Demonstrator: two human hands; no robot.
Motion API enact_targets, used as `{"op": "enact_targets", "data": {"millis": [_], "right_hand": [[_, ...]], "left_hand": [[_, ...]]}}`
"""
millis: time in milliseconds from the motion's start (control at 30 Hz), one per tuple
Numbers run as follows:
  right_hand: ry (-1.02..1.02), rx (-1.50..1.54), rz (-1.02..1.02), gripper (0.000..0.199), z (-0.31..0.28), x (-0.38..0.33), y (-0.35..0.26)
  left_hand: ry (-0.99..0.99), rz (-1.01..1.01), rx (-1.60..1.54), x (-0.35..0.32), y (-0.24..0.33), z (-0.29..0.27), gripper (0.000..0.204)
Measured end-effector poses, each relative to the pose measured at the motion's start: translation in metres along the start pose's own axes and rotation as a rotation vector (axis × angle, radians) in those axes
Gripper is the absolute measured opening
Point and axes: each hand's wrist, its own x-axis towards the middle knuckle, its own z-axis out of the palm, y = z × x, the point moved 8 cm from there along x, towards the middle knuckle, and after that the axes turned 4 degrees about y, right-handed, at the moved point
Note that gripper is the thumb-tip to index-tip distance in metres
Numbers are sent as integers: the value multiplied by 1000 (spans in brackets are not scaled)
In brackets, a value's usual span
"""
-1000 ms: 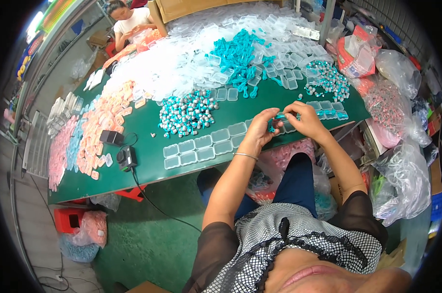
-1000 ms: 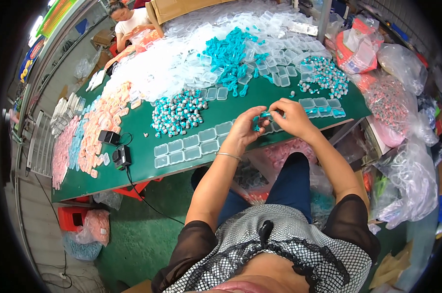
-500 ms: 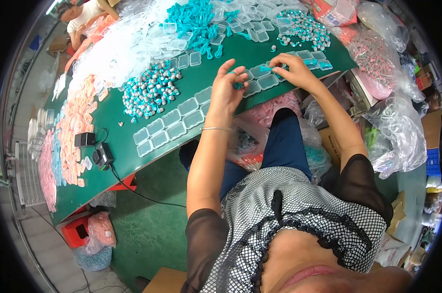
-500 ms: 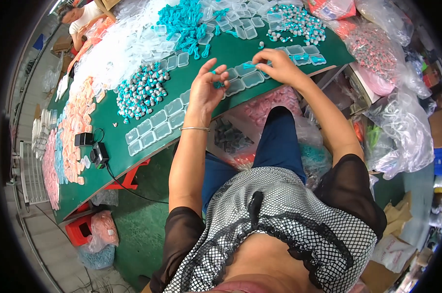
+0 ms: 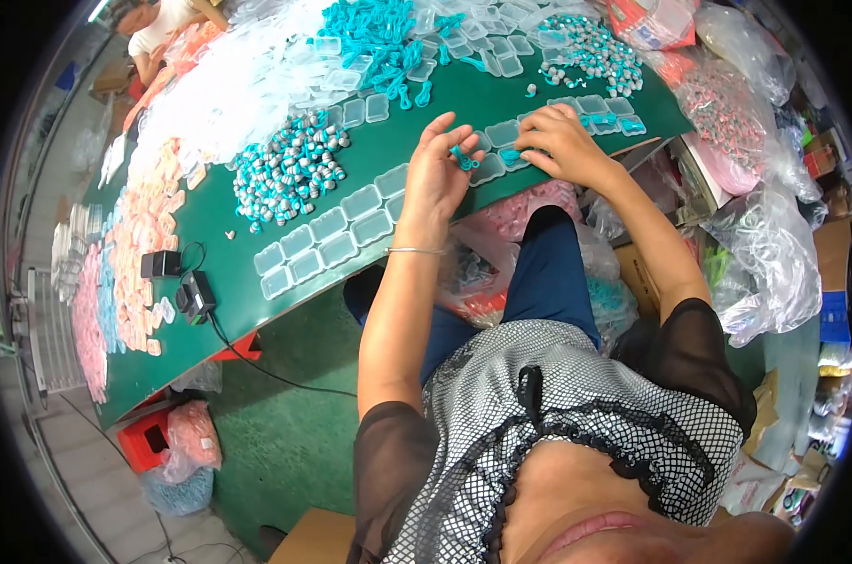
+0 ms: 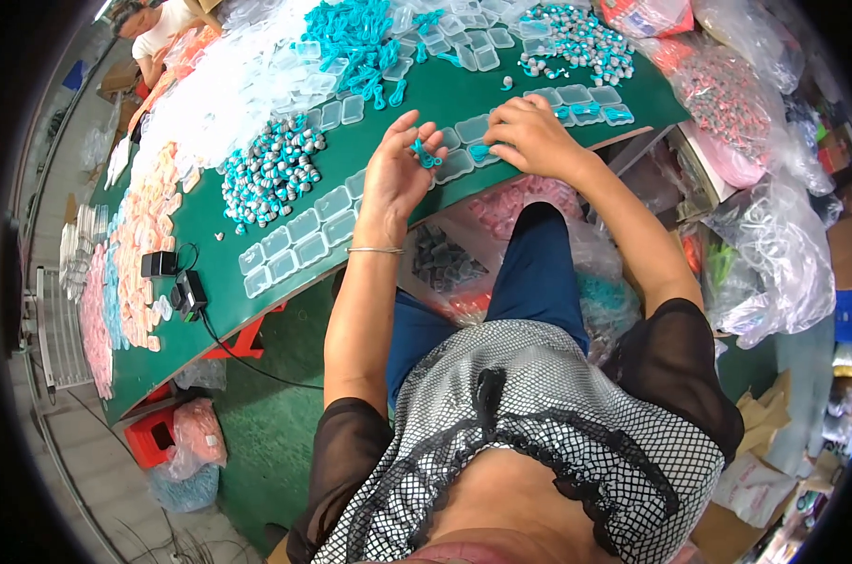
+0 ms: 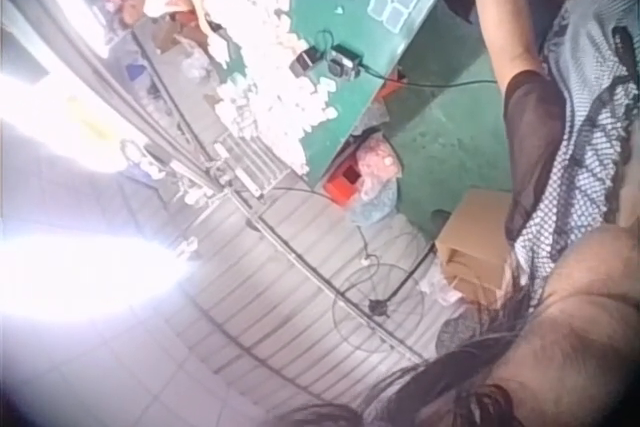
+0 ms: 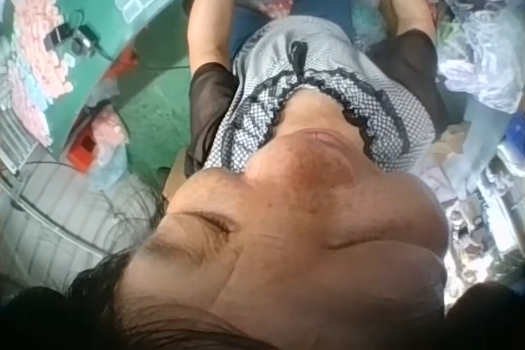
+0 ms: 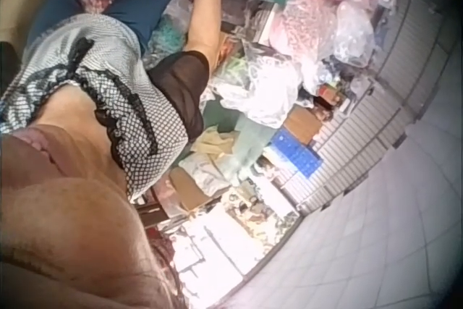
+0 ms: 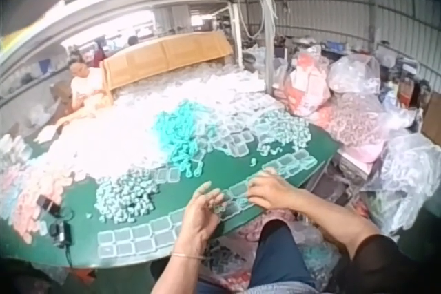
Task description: Sorting small blue and white plastic components into a compartmentalized tray.
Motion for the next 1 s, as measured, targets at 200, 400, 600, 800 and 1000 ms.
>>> {"op": "enact_targets", "data": {"millis": [200, 400, 600, 800, 1000], "right_hand": [[53, 521, 316, 17, 9, 31, -21], [64, 630, 401, 16, 36, 43, -23], [9, 500, 361, 16, 25, 36, -9], [-54, 14, 11, 18, 30, 31, -34], [-68, -9, -57, 17, 31, 34, -43]], "left_hand": [[-64, 16, -149, 1, -4, 4, 49], [-191, 87, -123, -15, 4, 21, 54], [-57, 189, 58, -23, 29, -13, 49], [-9, 319, 314, -27, 38, -22, 31], [6, 472, 632, -30, 42, -17, 22]]}}
